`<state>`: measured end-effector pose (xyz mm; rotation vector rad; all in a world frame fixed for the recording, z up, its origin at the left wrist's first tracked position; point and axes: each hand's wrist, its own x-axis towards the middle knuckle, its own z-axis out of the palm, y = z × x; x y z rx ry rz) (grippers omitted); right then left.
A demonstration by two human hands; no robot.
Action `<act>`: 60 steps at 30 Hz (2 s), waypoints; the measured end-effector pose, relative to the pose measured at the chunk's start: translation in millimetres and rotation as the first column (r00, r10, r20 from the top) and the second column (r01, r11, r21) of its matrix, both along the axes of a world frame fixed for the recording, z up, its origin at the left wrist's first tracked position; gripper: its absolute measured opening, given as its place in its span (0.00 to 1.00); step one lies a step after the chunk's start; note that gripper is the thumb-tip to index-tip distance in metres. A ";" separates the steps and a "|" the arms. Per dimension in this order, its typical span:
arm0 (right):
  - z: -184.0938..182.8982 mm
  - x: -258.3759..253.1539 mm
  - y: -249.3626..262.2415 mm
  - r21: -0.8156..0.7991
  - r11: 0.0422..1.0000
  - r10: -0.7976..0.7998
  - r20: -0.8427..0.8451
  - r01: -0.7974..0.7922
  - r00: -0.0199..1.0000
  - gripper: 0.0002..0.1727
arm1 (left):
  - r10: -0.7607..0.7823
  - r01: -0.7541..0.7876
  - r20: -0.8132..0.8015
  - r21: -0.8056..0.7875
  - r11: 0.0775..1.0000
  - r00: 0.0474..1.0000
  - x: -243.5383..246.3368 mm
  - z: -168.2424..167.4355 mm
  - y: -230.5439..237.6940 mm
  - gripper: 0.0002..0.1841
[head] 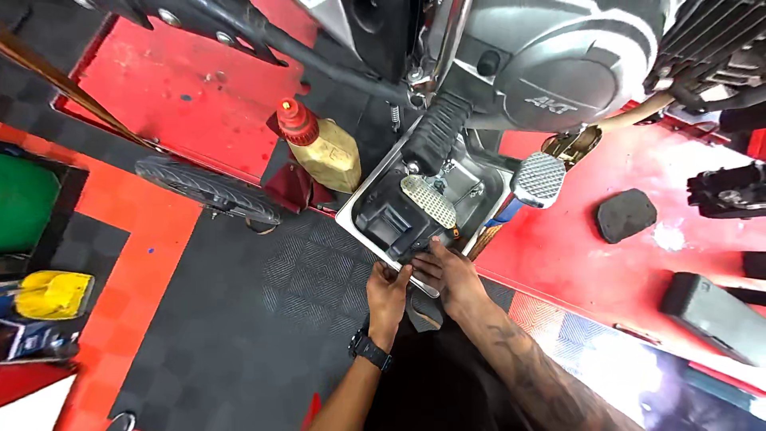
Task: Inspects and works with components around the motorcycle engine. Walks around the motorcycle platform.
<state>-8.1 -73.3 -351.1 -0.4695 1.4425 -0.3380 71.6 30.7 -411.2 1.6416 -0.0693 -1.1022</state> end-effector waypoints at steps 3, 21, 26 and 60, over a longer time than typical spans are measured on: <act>-10.9 13.8 -12.1 0.066 0.992 -0.107 -0.037 0.109 0.994 0.36 | 0.004 -0.005 -0.034 -0.017 1.000 0.999 3.4 -3.7 8.1 0.17; -16.6 21.0 -17.2 -0.015 0.890 -0.447 0.169 0.456 0.878 0.26 | -0.158 0.155 0.024 0.097 0.983 0.987 60.4 -8.2 71.6 0.15; 17.8 -35.4 16.3 -0.040 0.919 -0.367 0.272 0.391 0.890 0.22 | -0.147 0.129 0.119 0.150 0.980 0.982 88.9 -6.0 93.9 0.14; -25.8 -216.6 83.8 -0.134 0.790 -0.534 0.326 0.598 0.780 0.18 | -0.706 0.632 0.707 0.526 0.569 0.047 54.8 10.3 -62.6 0.06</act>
